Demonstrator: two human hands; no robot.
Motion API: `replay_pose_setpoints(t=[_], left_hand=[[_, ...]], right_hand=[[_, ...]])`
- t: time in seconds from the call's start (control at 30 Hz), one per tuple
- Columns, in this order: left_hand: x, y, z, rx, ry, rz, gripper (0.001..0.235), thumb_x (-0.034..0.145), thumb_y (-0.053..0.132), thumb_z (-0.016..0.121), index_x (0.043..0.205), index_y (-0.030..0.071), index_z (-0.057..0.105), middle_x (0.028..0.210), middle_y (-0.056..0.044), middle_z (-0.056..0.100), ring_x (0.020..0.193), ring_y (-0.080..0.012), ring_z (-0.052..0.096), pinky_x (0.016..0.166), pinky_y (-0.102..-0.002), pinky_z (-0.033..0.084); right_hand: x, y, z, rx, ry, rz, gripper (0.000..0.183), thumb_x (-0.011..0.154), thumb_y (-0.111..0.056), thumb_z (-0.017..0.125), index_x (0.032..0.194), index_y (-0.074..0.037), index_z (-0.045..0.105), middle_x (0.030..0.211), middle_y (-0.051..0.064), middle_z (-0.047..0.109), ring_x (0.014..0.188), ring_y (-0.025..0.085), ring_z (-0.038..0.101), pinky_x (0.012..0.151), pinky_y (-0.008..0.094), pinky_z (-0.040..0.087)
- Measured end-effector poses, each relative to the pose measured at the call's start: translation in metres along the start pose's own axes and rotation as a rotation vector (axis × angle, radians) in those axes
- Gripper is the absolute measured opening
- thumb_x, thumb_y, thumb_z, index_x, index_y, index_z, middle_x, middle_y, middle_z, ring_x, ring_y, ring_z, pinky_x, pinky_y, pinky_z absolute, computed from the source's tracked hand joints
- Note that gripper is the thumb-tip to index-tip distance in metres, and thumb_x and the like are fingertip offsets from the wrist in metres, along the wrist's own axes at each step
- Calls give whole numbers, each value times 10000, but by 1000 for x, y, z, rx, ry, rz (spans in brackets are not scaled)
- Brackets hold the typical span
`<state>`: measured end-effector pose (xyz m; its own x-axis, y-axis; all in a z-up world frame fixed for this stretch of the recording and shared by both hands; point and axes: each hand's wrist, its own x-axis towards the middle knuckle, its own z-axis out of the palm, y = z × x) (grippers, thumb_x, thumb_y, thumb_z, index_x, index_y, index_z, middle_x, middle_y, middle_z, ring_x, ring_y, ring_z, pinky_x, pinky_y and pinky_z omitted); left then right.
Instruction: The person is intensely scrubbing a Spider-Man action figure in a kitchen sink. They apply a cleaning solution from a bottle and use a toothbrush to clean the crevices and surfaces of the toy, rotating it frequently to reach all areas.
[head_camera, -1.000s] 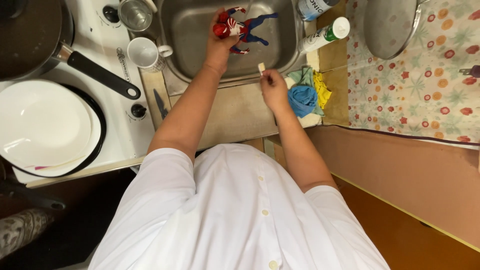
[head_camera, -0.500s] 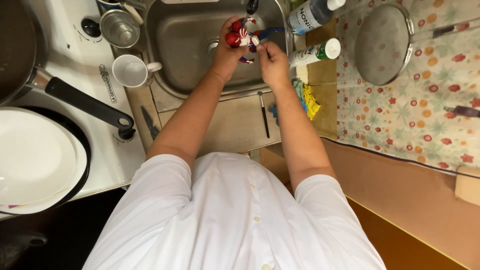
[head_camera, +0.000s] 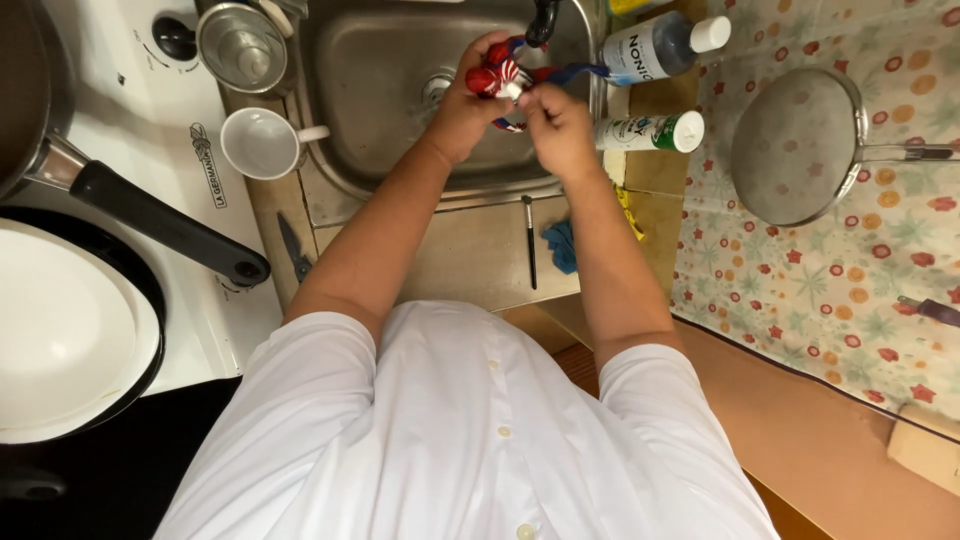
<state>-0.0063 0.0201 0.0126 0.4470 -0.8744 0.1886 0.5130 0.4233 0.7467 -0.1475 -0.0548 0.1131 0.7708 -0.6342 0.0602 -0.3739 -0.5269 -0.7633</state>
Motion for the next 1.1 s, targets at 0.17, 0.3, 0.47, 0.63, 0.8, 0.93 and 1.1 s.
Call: replay_pose_setpoints(t=[0.17, 0.3, 0.47, 0.63, 0.8, 0.93, 1.1], left_hand=[[2, 9, -1, -35, 5, -19, 820, 759, -134, 708, 1485, 146, 446, 1453, -83, 518, 1269, -202, 531, 1084, -308, 448], [0, 14, 0, -87, -8, -60, 816, 754, -154, 694, 1471, 146, 444, 1443, -108, 529, 1244, -218, 551, 1051, -318, 484], [-2, 15, -2, -44, -4, -77, 821, 761, -150, 700, 1477, 159, 443, 1431, -80, 521, 1240, -199, 530, 1018, -308, 494], [1, 16, -3, -59, -2, -63, 833, 747, -169, 701, 1472, 149, 444, 1452, -98, 525, 1249, -205, 546, 1041, -307, 478], [6, 15, -4, -34, 36, -98, 801, 744, -163, 662, 1450, 159, 460, 1412, -88, 531, 1180, -192, 553, 955, -309, 532], [11, 4, -6, -35, 15, -49, 804, 750, -169, 668, 1446, 182, 471, 1377, -73, 540, 1195, -194, 539, 968, -302, 497], [16, 10, -6, -6, 29, -102, 812, 752, -175, 677, 1453, 172, 457, 1383, -88, 558, 1135, -190, 589, 971, -279, 486]], right_hand=[[7, 6, -2, 36, 27, -42, 307, 1081, -129, 614, 789, -119, 520, 725, -41, 472, 703, 111, 441, 638, 290, 367], [15, 5, -10, -71, 79, -17, 227, 1070, -166, 605, 859, -94, 644, 788, -7, 616, 737, 138, 549, 658, 301, 441], [10, 0, -7, -173, 30, -96, 231, 1058, -167, 635, 838, -97, 642, 724, -9, 603, 664, 145, 545, 587, 313, 422], [14, 5, -5, -144, 0, -104, 263, 1058, -167, 644, 809, -100, 590, 682, -21, 519, 656, 130, 476, 581, 315, 370], [23, 6, -7, -83, 26, -79, 242, 1070, -166, 620, 837, -103, 607, 745, -29, 562, 716, 125, 513, 639, 300, 422], [22, 17, -2, -28, -31, -52, 277, 1075, -139, 626, 803, -108, 584, 725, -29, 536, 685, 118, 485, 620, 287, 382], [27, 9, -2, -191, -23, -123, 268, 1054, -158, 640, 796, -99, 602, 693, -13, 565, 635, 143, 506, 562, 320, 377]])
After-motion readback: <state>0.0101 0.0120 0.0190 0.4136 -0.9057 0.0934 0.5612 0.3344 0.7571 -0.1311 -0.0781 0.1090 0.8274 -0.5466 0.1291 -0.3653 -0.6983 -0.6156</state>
